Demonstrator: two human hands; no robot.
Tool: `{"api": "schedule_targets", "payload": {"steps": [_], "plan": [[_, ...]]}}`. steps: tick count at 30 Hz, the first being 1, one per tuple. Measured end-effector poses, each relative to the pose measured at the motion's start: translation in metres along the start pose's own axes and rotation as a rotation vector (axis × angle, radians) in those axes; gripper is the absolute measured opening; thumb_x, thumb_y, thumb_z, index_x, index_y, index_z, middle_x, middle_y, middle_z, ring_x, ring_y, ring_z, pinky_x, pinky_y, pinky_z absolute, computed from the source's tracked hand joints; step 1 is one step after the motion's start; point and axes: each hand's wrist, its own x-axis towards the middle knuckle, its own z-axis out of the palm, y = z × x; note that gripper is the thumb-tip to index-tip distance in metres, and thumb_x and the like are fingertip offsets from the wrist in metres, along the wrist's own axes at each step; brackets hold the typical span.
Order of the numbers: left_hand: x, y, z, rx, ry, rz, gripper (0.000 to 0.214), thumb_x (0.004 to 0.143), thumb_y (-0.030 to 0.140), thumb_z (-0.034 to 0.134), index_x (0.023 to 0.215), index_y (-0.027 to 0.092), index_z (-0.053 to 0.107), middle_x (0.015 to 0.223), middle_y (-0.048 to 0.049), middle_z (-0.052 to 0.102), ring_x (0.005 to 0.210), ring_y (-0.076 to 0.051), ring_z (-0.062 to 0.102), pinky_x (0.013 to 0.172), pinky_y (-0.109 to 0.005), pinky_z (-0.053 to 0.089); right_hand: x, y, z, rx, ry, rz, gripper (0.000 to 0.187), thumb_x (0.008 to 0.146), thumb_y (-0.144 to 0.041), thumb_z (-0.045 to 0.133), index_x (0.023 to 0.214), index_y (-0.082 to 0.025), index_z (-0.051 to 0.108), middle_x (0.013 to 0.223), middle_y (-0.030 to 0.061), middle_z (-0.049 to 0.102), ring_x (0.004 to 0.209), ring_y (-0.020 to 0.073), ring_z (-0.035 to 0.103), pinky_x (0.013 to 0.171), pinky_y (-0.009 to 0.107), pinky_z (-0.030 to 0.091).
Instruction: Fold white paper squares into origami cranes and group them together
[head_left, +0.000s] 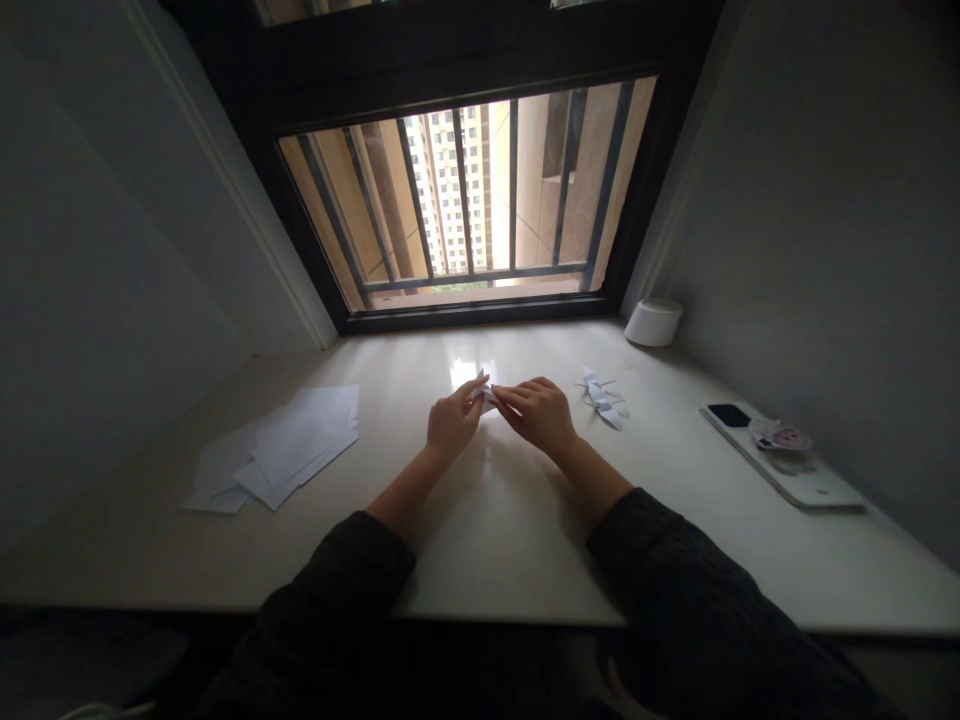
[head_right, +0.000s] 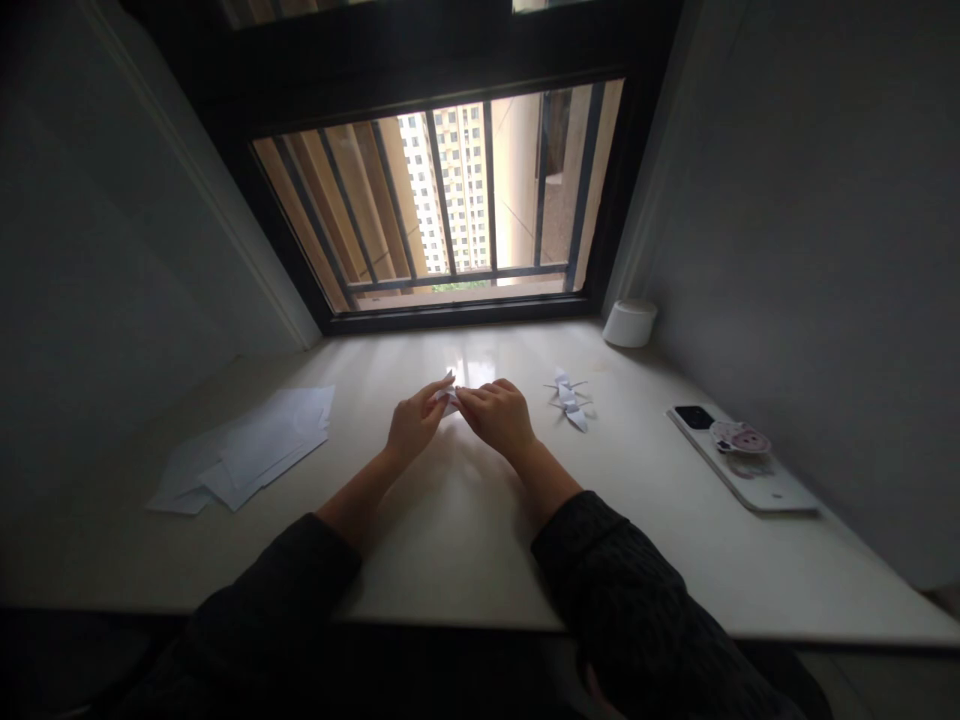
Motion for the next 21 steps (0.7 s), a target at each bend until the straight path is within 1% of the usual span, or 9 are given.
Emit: {"api": "schedule_targets", "payload": {"steps": [2, 5, 7, 11, 13, 14, 16, 19, 21], "plan": [[0.000, 0.002, -0.002, 0.074, -0.007, 0.017, 0.031, 0.083, 0.033, 0.056, 0.114, 0.033, 0.064, 0.094, -0.0001, 0.073, 0.085, -0.020, 0.067, 0.076, -0.028, 0.049, 0.001, 0.000, 0.000, 0.001, -0.009, 0.001, 0.022, 0.091, -0.032, 0.050, 0.101, -0.025, 0.069, 0.095, 0.0035, 0.073, 0.076, 0.0183, 0.066, 0.072, 0.032, 0.038], [0.001, 0.002, -0.003, 0.123, -0.011, 0.004, 0.031, 0.083, 0.035, 0.057, 0.113, 0.035, 0.064, 0.101, 0.0009, 0.072, 0.088, -0.021, 0.068, 0.075, -0.028, 0.050, 0.001, 0.001, 0.001, 0.024, -0.011, 0.010, 0.023, 0.092, -0.032, 0.050, 0.103, -0.025, 0.068, 0.094, 0.0035, 0.073, 0.077, 0.0192, 0.066, 0.072, 0.033, 0.039], [0.001, 0.002, -0.004, 0.133, -0.006, -0.004, 0.035, 0.082, 0.038, 0.058, 0.117, 0.035, 0.061, 0.101, 0.0003, 0.072, 0.089, -0.022, 0.068, 0.075, -0.029, 0.050, 0.000, 0.002, 0.003, 0.063, 0.006, 0.050, 0.023, 0.091, -0.034, 0.051, 0.104, -0.026, 0.069, 0.093, 0.0034, 0.074, 0.078, 0.0195, 0.066, 0.073, 0.033, 0.040], [0.003, -0.002, -0.003, 0.106, 0.035, -0.054, 0.053, 0.080, 0.042, 0.060, 0.131, 0.032, 0.049, 0.093, -0.0033, 0.073, 0.085, -0.024, 0.068, 0.075, -0.032, 0.048, 0.000, 0.000, 0.007, 0.213, 0.073, 0.179, 0.024, 0.086, -0.040, 0.057, 0.101, -0.026, 0.070, 0.089, 0.0045, 0.074, 0.076, 0.0202, 0.066, 0.072, 0.033, 0.044], [0.006, -0.006, -0.001, 0.001, 0.059, -0.093, 0.056, 0.078, 0.040, 0.063, 0.131, 0.029, 0.050, 0.091, -0.0045, 0.073, 0.082, -0.023, 0.067, 0.075, -0.032, 0.048, 0.001, -0.003, 0.008, 0.332, 0.093, 0.194, 0.027, 0.081, -0.043, 0.063, 0.101, -0.027, 0.070, 0.088, 0.0043, 0.074, 0.078, 0.0209, 0.066, 0.074, 0.035, 0.046], [0.008, -0.009, 0.000, -0.090, 0.057, -0.119, 0.054, 0.078, 0.040, 0.063, 0.129, 0.027, 0.052, 0.089, -0.0051, 0.073, 0.080, -0.022, 0.066, 0.074, -0.032, 0.049, 0.001, -0.004, 0.007, 0.400, 0.105, 0.195, 0.029, 0.078, -0.043, 0.067, 0.102, -0.028, 0.070, 0.089, 0.0040, 0.073, 0.079, 0.0212, 0.066, 0.075, 0.035, 0.047], [0.011, -0.013, 0.002, -0.371, 0.000, -0.200, 0.048, 0.078, 0.041, 0.062, 0.121, 0.021, 0.060, 0.086, -0.0070, 0.073, 0.078, -0.021, 0.066, 0.070, -0.031, 0.050, 0.003, -0.007, 0.006, 0.534, 0.143, 0.210, 0.032, 0.074, -0.041, 0.071, 0.104, -0.030, 0.069, 0.093, 0.0031, 0.073, 0.084, 0.0215, 0.065, 0.078, 0.036, 0.049], [0.014, -0.014, 0.003, -0.708, -0.058, -0.300, 0.044, 0.074, 0.040, 0.066, 0.111, 0.016, 0.065, 0.095, -0.0088, 0.071, 0.083, -0.020, 0.065, 0.073, -0.032, 0.052, 0.005, -0.008, 0.007, 0.668, 0.203, 0.286, 0.026, 0.078, -0.036, 0.068, 0.103, -0.034, 0.069, 0.100, 0.0020, 0.071, 0.094, 0.0212, 0.063, 0.086, 0.039, 0.048], [0.015, -0.013, 0.003, -0.814, -0.046, -0.321, 0.043, 0.070, 0.038, 0.070, 0.107, 0.016, 0.067, 0.098, -0.0084, 0.070, 0.086, -0.019, 0.064, 0.078, -0.034, 0.051, 0.006, -0.007, 0.009, 0.710, 0.214, 0.344, 0.022, 0.079, -0.035, 0.066, 0.101, -0.034, 0.069, 0.104, 0.0023, 0.069, 0.098, 0.0214, 0.061, 0.087, 0.040, 0.048]]}}
